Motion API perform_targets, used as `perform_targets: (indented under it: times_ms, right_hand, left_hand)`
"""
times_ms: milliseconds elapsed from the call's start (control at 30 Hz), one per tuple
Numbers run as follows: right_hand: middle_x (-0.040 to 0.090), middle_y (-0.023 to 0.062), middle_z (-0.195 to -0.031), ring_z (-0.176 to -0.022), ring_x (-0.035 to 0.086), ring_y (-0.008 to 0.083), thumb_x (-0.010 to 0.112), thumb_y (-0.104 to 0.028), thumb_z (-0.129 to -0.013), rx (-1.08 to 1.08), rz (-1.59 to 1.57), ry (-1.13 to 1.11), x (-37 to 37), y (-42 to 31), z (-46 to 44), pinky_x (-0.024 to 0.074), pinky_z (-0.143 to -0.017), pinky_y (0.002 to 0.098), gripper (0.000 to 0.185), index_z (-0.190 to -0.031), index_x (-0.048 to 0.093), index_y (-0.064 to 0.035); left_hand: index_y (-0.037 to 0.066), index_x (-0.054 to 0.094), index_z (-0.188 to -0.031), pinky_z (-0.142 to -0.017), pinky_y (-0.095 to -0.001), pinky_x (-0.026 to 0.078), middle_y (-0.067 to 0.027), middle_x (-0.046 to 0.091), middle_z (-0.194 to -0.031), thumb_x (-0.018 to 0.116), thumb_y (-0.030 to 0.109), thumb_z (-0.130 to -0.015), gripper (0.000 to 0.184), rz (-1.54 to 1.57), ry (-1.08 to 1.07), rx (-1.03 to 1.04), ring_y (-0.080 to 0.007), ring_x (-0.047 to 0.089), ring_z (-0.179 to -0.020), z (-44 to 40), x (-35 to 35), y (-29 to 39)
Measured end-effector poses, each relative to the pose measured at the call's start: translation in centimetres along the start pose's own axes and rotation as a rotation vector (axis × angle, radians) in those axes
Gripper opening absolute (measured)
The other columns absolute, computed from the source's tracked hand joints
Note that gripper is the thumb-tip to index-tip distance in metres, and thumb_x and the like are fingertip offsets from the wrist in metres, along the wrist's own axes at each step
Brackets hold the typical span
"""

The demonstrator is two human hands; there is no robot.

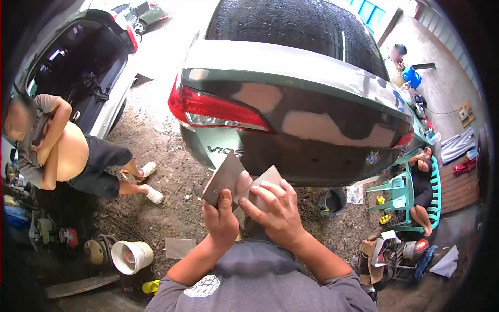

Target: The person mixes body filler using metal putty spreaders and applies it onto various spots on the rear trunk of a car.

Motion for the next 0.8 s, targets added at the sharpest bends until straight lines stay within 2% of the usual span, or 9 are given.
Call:
perform_targets:
  times_ms: [67, 167, 300, 433, 467, 567, 600, 700, 800]
  right_hand:
    - [0.053, 0.005, -0.133, -0.126, 0.05, 0.0263, 0.064, -0.017, -0.084, -0.024, 0.009, -0.131, 0.7, 0.9, 0.3, 0.0362, -0.108, 0.0544, 0.05, -0.132, 0.061, -0.028]
    - [0.056, 0.0089, -0.13, -0.125, 0.051, 0.0301, 0.062, -0.007, -0.087, 0.227, -0.574, -0.189, 2.9, 4.9, 1.7, 0.0381, -0.109, 0.0487, 0.048, -0.132, 0.061, -0.0226]
    - [0.054, 0.0127, -0.139, -0.131, 0.051, 0.0307, 0.053, 0.004, -0.094, 0.892, -2.072, 0.226, 3.3, 9.0, 1.7, 0.0393, -0.111, 0.0476, 0.05, -0.142, 0.049, -0.0067]
    - [0.047, 0.0153, -0.149, -0.138, 0.045, 0.0343, 0.056, -0.004, -0.096, 0.943, -2.391, 0.324, 3.7, 10.3, -1.7, 0.0339, -0.113, 0.0643, 0.053, -0.147, 0.043, -0.0072]
    - [0.044, 0.0156, -0.151, -0.138, 0.044, 0.0397, 0.063, -0.019, -0.095, 0.895, -2.286, 0.259, 3.9, 10.7, -2.4, 0.0318, -0.108, 0.0756, 0.06, -0.15, 0.038, -0.0127]
    - [0.041, 0.0161, -0.152, -0.14, 0.04, 0.0402, 0.067, -0.039, -0.094, 0.845, -2.393, 0.195, 3.8, 11.5, -4.4, 0.0311, -0.108, 0.0755, 0.069, -0.151, 0.038, -0.0137]
    - [0.041, 0.018, -0.152, -0.141, 0.038, 0.0439, 0.063, -0.062, -0.09, 0.843, -2.33, 0.214, 3.4, 11.7, -5.4, 0.0303, -0.106, 0.0779, 0.082, -0.151, 0.037, -0.0144]
    - [0.035, 0.0191, -0.157, -0.143, 0.035, 0.0437, 0.053, -0.069, -0.091, 0.758, -2.506, 0.357, 2.2, 12.3, -7.7, 0.0288, -0.109, 0.0756, 0.086, -0.154, 0.033, -0.0134]
    - [0.036, 0.023, -0.153, -0.14, 0.037, 0.0464, 0.058, -0.065, -0.088, 0.72, -2.184, 0.582, 1.4, 12.8, -8.9, 0.0333, -0.107, 0.0729, 0.087, -0.153, 0.035, -0.012]
  left_hand:
    - [-0.005, 0.056, -0.128, -0.093, -0.0368, 0.05, -0.0118, 0.063, -0.12, 0.052, 0.015, -0.104, 0.031, -0.168, 0.06, 0.109, -0.0211, 0.062, -0.107, -0.8, -0.2, -2.0]
    - [-0.002, 0.057, -0.127, -0.092, -0.0381, 0.051, -0.0134, 0.064, -0.118, 0.057, 0.018, -0.102, 0.033, 0.06, 0.172, -0.164, -0.0222, 0.064, -0.105, -4.0, -0.9, -0.7]
    - [0.004, 0.061, -0.121, -0.086, -0.0421, 0.054, -0.0125, 0.068, -0.11, 0.059, 0.029, -0.099, 0.033, 0.436, 0.271, -0.303, -0.0252, 0.068, -0.098, -12.1, -3.5, -1.7]
    - [0.007, 0.065, -0.108, -0.077, -0.0371, 0.056, -0.008, 0.072, -0.095, 0.06, 0.034, -0.099, 0.029, 0.624, 0.162, -0.435, -0.022, 0.069, -0.083, -15.4, -4.7, -3.9]
    - [0.008, 0.067, -0.104, -0.075, -0.0409, 0.058, -0.0074, 0.072, -0.092, 0.059, 0.035, -0.099, 0.028, 0.636, 0.232, -0.465, -0.0219, 0.069, -0.077, -15.8, -4.9, -4.3]
    - [0.009, 0.069, -0.097, -0.077, -0.0428, 0.058, -0.0079, 0.072, -0.089, 0.059, 0.036, -0.098, 0.028, 0.599, 0.175, -0.468, -0.0224, 0.07, -0.077, -17.3, -7.2, -6.6]
    - [0.009, 0.07, -0.09, -0.077, -0.045, 0.059, -0.0078, 0.072, -0.084, 0.06, 0.036, -0.098, 0.031, 0.575, 0.235, -0.483, -0.0241, 0.07, -0.076, -18.1, -7.5, -6.6]
    - [0.006, 0.071, -0.09, -0.087, -0.0471, 0.057, -0.0086, 0.072, -0.081, 0.06, 0.034, -0.098, 0.031, 0.568, 0.314, -0.474, -0.0254, 0.07, -0.079, -21.6, -8.9, -7.0]
    - [-0.003, 0.067, -0.099, -0.104, -0.0513, 0.048, -0.0184, 0.072, -0.089, 0.055, 0.035, -0.1, 0.04, 0.7, 0.178, -0.441, -0.0312, 0.069, -0.091, -26.7, -11.8, -9.9]
Point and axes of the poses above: each hand's wrist, its own z-axis away from the middle knuckle, its own x-axis out of the palm, y = z × x, the point moved 4 cm from there along -z, towards the middle knuckle
